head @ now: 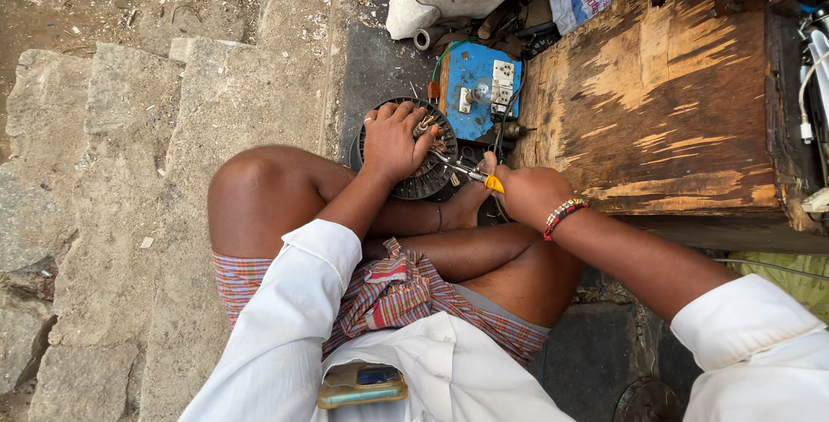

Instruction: The person sits on the ground holding a rusty electric motor armature and uses pliers and a screwdriver to pull old copper windings and wires out of the armature slots, working the tools by hand and repositioning the armature repeatedly.

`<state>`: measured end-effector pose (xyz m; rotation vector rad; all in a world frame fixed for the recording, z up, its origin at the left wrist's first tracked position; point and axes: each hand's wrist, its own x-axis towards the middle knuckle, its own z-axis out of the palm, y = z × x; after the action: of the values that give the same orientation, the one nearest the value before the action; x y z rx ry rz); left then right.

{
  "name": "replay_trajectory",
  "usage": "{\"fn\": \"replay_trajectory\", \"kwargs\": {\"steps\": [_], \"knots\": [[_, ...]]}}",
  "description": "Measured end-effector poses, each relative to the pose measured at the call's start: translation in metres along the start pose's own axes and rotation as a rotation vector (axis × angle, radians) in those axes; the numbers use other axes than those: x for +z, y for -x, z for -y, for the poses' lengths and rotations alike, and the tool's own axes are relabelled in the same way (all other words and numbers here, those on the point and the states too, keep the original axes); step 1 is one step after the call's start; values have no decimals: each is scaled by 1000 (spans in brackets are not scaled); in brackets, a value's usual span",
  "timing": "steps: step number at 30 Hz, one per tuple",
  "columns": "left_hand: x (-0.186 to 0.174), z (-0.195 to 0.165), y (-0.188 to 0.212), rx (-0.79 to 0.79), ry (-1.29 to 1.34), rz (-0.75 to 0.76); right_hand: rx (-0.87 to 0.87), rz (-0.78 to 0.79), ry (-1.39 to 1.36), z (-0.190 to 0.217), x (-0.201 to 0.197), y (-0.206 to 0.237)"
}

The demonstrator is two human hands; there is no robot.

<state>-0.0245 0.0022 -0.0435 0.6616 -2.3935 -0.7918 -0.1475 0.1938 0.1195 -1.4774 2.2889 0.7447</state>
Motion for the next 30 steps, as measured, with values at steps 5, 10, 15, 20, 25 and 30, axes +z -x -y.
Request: {"fn": "replay_trajectory", "kwargs": {"steps": [5,10,15,20,25,30], "knots": [[-1,-3,2,-29,27,2,-37,34,114,-4,-21,-7],[-3,0,1,-6,54,6,-56,53,154,-10,-36,-14],[-12,10,2,123,61,75,-51,26,97,-16,-26,-13],[-19,3,3,52,-13,215,-36,24,63,-21,-5,-17],[-20,-6,6,23,-7,231,-36,54,34,-19,-9,-18],[-16,-5,7,8,-24,240,-5,163,124,-11,-43,-23]]}}
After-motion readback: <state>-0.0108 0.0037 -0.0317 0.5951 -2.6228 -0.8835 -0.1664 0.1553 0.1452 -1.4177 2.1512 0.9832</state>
